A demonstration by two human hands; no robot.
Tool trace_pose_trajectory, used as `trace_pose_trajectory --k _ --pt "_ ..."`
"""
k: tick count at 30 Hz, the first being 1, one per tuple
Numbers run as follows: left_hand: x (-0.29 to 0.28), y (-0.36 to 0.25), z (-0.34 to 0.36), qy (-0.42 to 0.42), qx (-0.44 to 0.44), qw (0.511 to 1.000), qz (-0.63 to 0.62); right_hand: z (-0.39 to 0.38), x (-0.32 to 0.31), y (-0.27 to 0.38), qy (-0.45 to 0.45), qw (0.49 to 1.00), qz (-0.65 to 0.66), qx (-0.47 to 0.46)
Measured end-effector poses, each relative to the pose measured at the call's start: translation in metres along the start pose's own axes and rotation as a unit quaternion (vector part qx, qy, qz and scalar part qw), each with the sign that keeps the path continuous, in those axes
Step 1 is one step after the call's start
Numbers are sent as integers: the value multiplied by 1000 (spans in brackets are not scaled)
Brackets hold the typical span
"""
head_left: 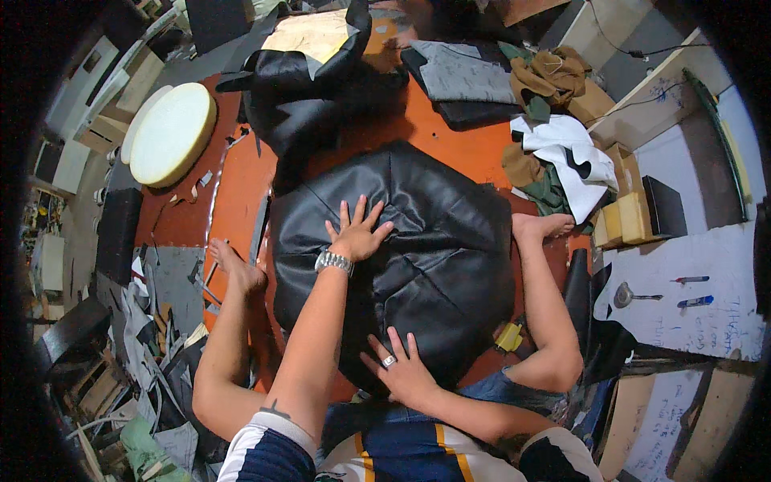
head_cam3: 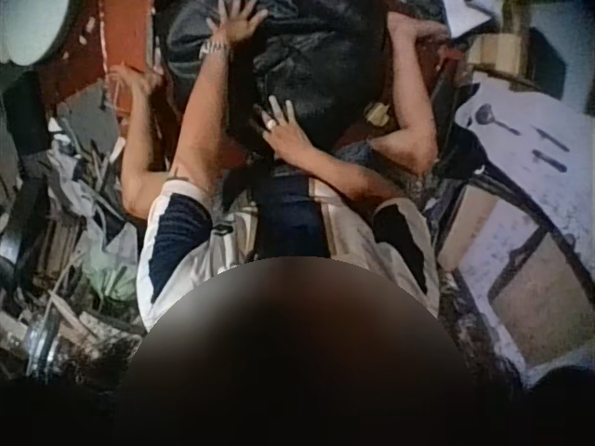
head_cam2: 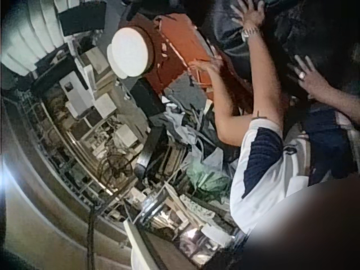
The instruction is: The person sits on the floor and covers a round foam cushion with a black leather cover. They smooth the material over the foam, adjust the fit, and press the cover into place.
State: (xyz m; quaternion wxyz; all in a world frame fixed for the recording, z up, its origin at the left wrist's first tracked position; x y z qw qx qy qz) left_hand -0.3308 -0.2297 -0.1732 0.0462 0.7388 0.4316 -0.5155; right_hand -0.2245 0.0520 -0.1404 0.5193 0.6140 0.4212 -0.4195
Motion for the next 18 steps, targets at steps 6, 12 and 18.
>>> trace_pose_trajectory --k 6,12,18 --pt "-8 1 7 45 -1 999 16 -11 6 -1 -35 999 -4 -24" --pt "-12 1 8 52 -16 998 -13 -21 -17 1 21 996 87 -30" --pt "-7 -8 -4 8 -3 999 52 -29 -25 13 121 989 67 -46"
Point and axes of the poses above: each hand's wrist, its own z-axis towards the middle knuckle, its own x-axis out of the palm, y = z × x, the point moved 3 cm from there along z, towards the middle knuckle, and after that the axes turned 7 degrees about -y, right-handed, at the moved point
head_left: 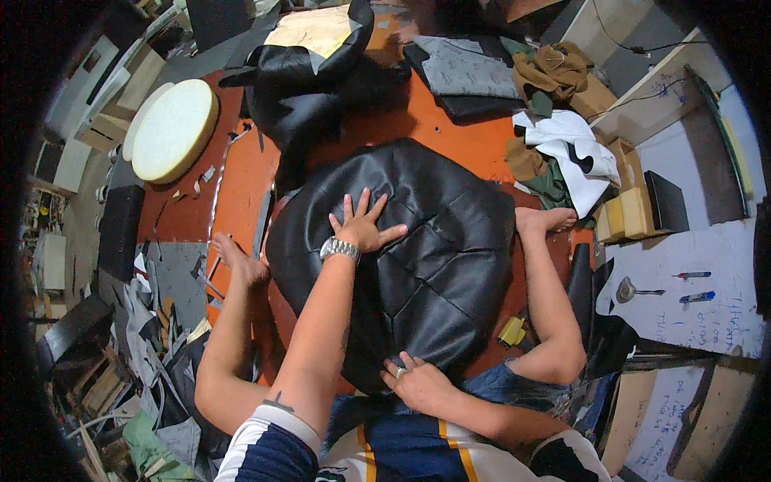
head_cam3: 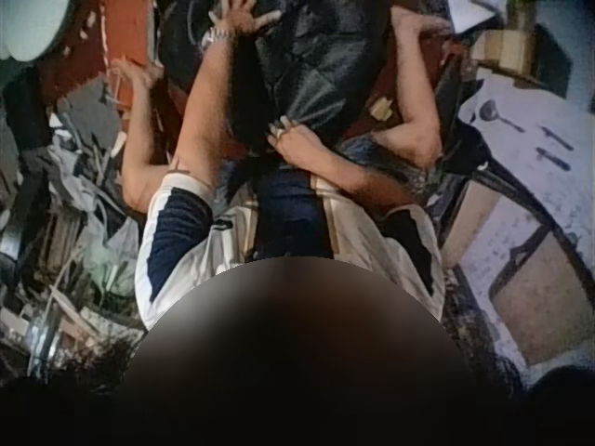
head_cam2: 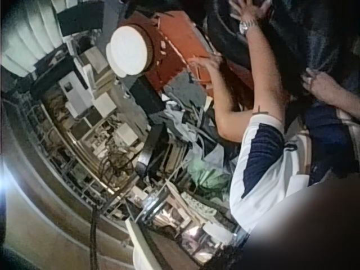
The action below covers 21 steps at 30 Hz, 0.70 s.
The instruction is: The person sits on the floor and covers a round foam cushion with a black leather cover. They smooth the material over the foam, adjust the fit, and press the cover into place.
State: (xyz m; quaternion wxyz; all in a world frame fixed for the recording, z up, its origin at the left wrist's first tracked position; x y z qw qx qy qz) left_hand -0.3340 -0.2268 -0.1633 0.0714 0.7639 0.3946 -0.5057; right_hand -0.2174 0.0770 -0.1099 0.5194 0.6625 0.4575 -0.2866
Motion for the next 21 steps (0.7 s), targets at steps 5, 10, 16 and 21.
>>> trace_pose_trajectory --k 5,10,16,21 --pt "21 -12 -28 -253 35 965 56 1 -15 6 -10 999 26 20" --pt "34 -8 -41 -306 102 946 -34 27 -70 -39 -262 945 141 137" --pt "37 6 -69 -256 181 949 -40 7 -82 -120 -320 896 36 305" --pt "46 3 -83 -201 155 967 27 -57 -43 -197 -462 716 82 517"
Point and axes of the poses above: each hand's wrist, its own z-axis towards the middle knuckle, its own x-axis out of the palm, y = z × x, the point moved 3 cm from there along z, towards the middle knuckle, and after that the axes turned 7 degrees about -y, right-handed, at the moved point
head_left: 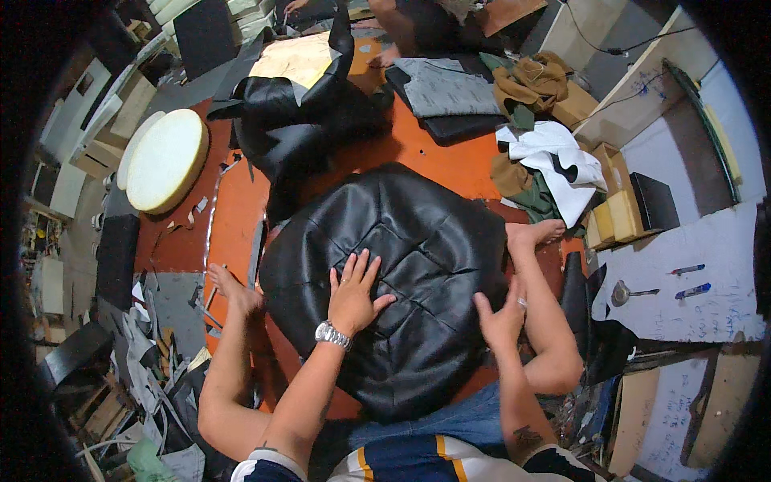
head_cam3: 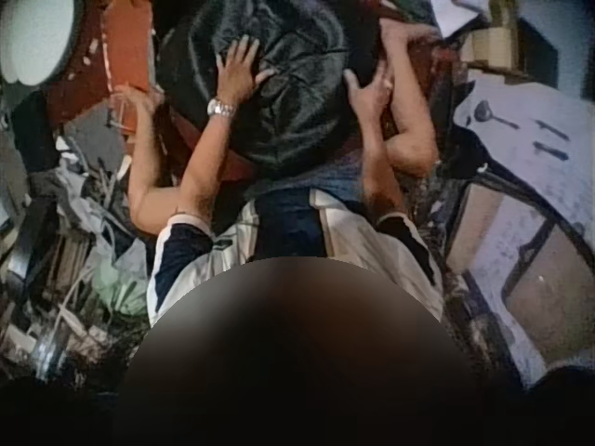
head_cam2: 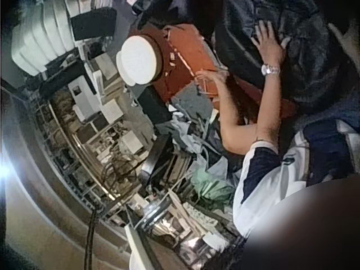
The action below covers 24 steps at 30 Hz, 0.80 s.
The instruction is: The person sits on the floor and covers a round foam cushion with a black leather cover. They smooth the material over the foam, adjust the fit, and press the cover into place.
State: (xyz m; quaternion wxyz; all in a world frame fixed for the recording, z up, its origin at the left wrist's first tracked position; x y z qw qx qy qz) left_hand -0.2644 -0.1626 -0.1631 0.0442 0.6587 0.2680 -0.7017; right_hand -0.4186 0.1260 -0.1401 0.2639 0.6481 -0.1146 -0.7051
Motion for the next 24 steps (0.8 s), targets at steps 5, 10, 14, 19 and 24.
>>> trace_pose_trajectory --k 5,10,14,19,24 --pt "0 -6 3 23 -23 999 22 18 23 -63 162 868 369 290" --pt "1 -4 1 24 -21 999 11 38 46 -66 167 841 385 342" --pt "9 -3 2 -12 -29 999 10 56 55 -61 259 795 408 367" --pt "20 -12 1 -42 -53 995 67 92 -3 -41 67 891 411 179" --pt "3 -6 11 33 -30 999 31 100 -36 4 -21 994 62 85"
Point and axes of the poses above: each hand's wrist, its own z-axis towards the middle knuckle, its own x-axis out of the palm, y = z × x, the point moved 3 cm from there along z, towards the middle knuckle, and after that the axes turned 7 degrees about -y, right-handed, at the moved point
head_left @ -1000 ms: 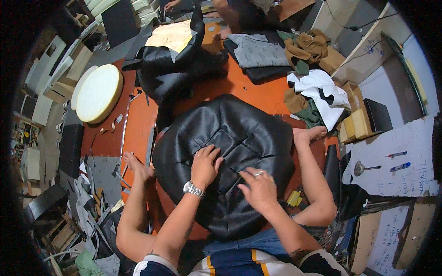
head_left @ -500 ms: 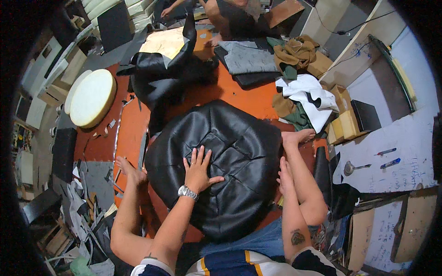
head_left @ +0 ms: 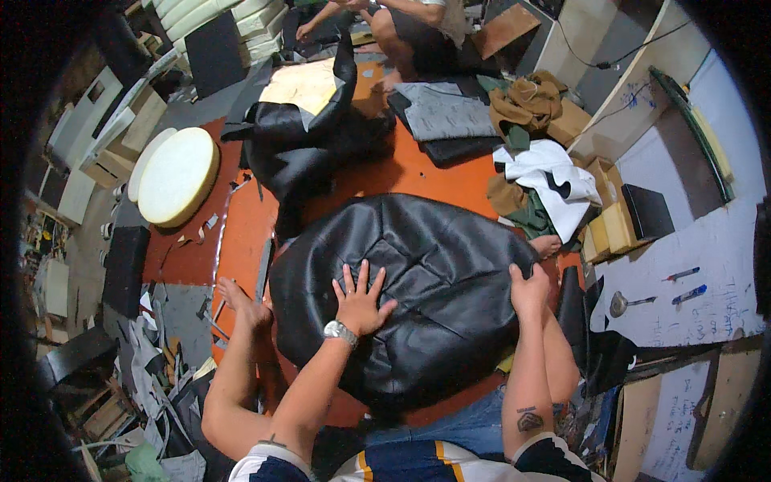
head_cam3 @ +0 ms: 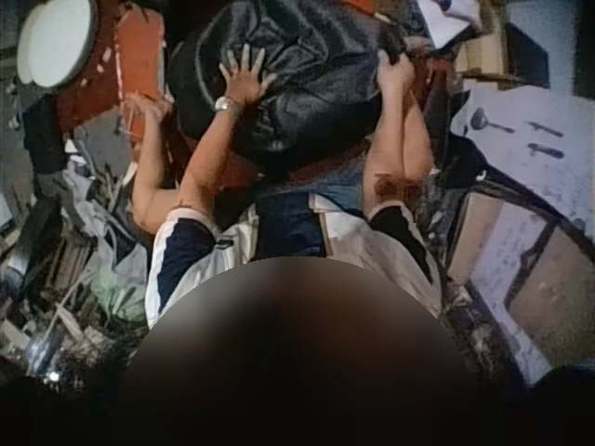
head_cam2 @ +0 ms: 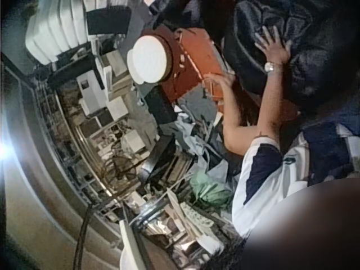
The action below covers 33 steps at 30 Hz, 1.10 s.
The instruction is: The person sits on the floor and covers a round foam cushion with a black leather cover. They smooth the material over the foam, adjust the fit, and press the cover into place.
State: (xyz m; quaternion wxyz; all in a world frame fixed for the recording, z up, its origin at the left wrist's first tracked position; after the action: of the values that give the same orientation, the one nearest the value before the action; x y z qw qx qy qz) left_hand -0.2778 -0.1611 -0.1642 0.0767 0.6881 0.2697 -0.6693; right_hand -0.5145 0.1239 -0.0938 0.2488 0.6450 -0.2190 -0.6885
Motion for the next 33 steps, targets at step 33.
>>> trace_pose_trajectory --k 33 --pt "-54 108 -93 -330 -233 903 -144 -190 145 132 232 851 -163 -443"
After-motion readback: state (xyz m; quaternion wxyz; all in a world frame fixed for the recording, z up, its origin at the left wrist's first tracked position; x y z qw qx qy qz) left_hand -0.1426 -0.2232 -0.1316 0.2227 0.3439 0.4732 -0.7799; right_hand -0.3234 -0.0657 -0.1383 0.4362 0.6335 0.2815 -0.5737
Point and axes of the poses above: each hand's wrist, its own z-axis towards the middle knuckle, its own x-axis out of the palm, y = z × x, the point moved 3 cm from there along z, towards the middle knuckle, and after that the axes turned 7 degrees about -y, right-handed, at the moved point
